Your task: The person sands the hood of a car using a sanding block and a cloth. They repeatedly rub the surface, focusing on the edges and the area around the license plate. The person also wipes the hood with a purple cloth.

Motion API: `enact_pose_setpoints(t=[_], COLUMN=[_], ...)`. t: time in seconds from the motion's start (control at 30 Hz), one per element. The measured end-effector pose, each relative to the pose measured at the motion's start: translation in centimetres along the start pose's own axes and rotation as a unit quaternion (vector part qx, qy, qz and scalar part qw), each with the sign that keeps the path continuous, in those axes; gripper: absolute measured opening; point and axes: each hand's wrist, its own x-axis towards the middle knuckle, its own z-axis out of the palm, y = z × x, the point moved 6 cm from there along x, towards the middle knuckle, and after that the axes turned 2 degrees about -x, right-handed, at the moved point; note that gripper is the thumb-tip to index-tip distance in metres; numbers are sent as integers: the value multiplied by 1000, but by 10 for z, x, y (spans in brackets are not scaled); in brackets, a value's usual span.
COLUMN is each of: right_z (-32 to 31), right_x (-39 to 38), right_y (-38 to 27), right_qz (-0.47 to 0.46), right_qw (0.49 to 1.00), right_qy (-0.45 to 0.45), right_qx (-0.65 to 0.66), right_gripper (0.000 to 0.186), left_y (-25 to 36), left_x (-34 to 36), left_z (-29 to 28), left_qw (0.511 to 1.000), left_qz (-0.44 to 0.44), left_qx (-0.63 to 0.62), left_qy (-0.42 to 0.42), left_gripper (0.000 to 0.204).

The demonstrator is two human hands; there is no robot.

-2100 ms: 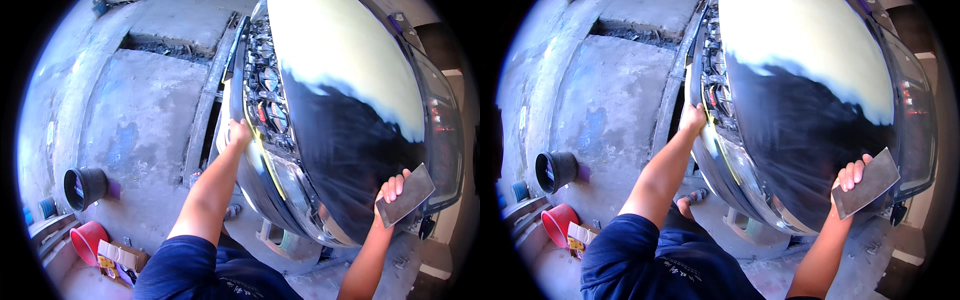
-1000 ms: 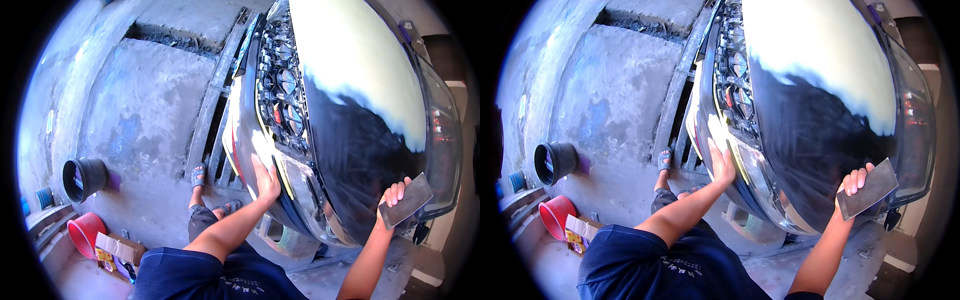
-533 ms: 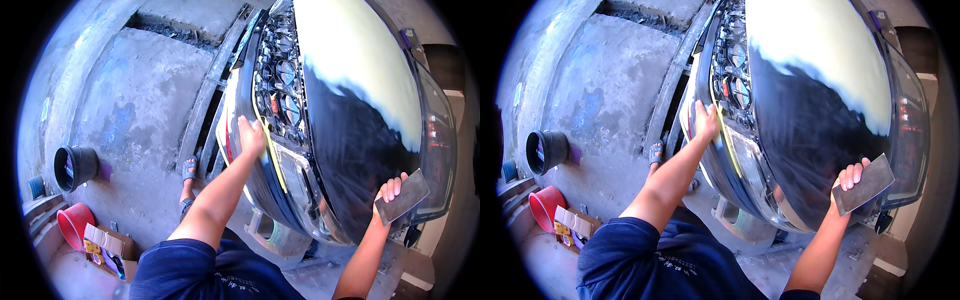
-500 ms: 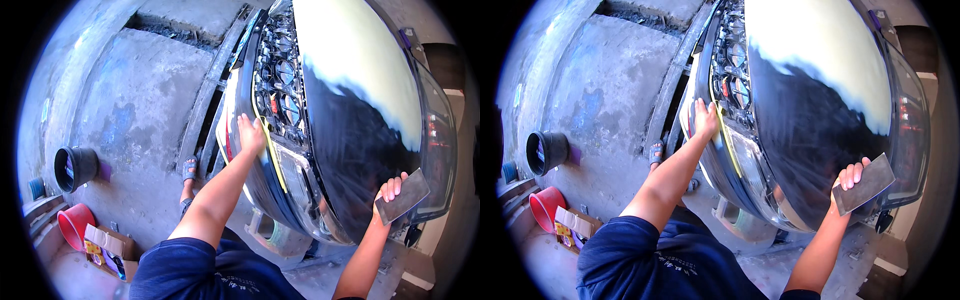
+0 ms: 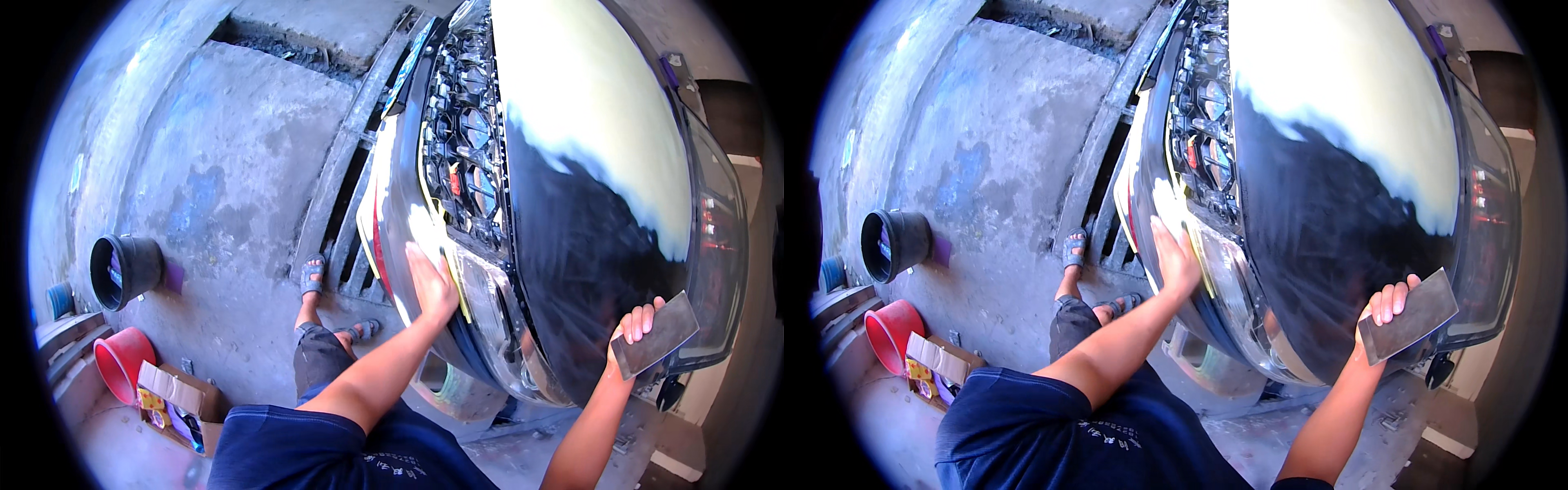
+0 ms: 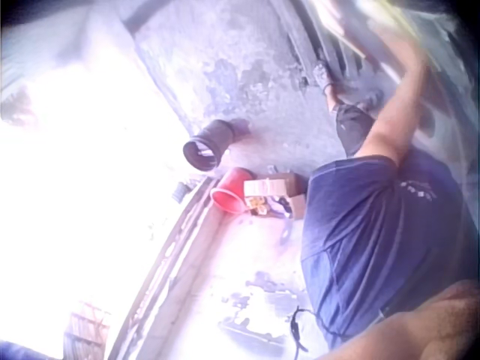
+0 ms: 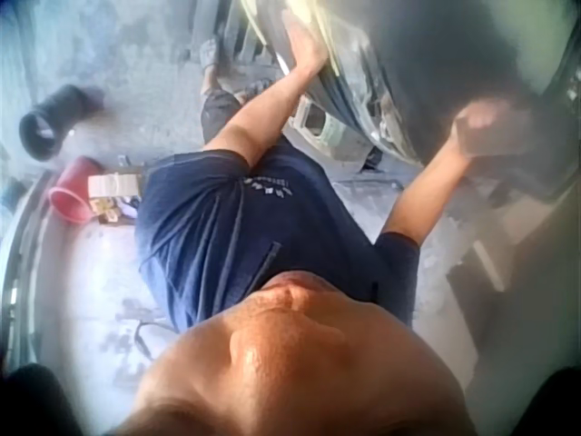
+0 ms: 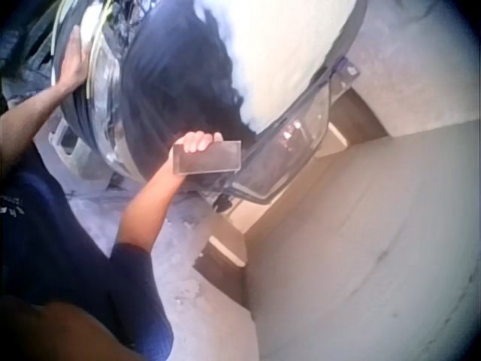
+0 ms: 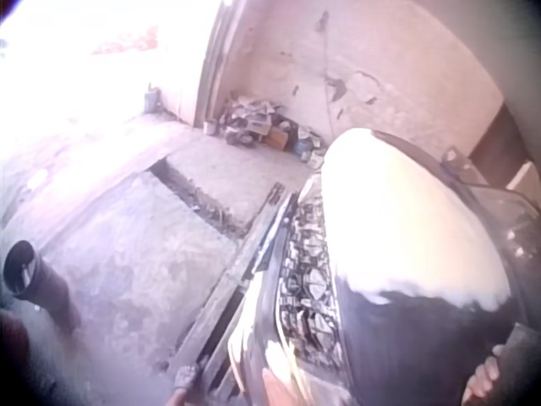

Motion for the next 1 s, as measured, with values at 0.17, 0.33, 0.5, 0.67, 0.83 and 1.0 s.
enact_pose_setpoints(t=[0.17,0.33,0.5,0.67,0.83,1.0], right_z=[2,-5,-2,0,2,1], right_x=[3,5,2,2,1,4], right_y=[5,4,-1,1,-2,1], right_qz=[4,3,0,13,19,40], right_qw=[1000,1000,1000,1000,1000,999], right_qy=[-2,0,-9,-4,4,-8], right_qx=[4,12,-5,2,-12,-7], right_gripper=[42,44,44,44,44,44], left_y=[-11,-13,-1,-14,-40,-64], left_x=[93,111,16,-2,100,152], left_z=[0,3,3,-2,9,11], left_qw=[998,997,998,998,988,983], left_qz=[-56,-74,35,6,-93,-71], left_qx=[25,32,52,-18,-93,-131], left_qy=[-6,-21,-18,-54,-77,-109], left_gripper=[63,61,71,72,73,71])
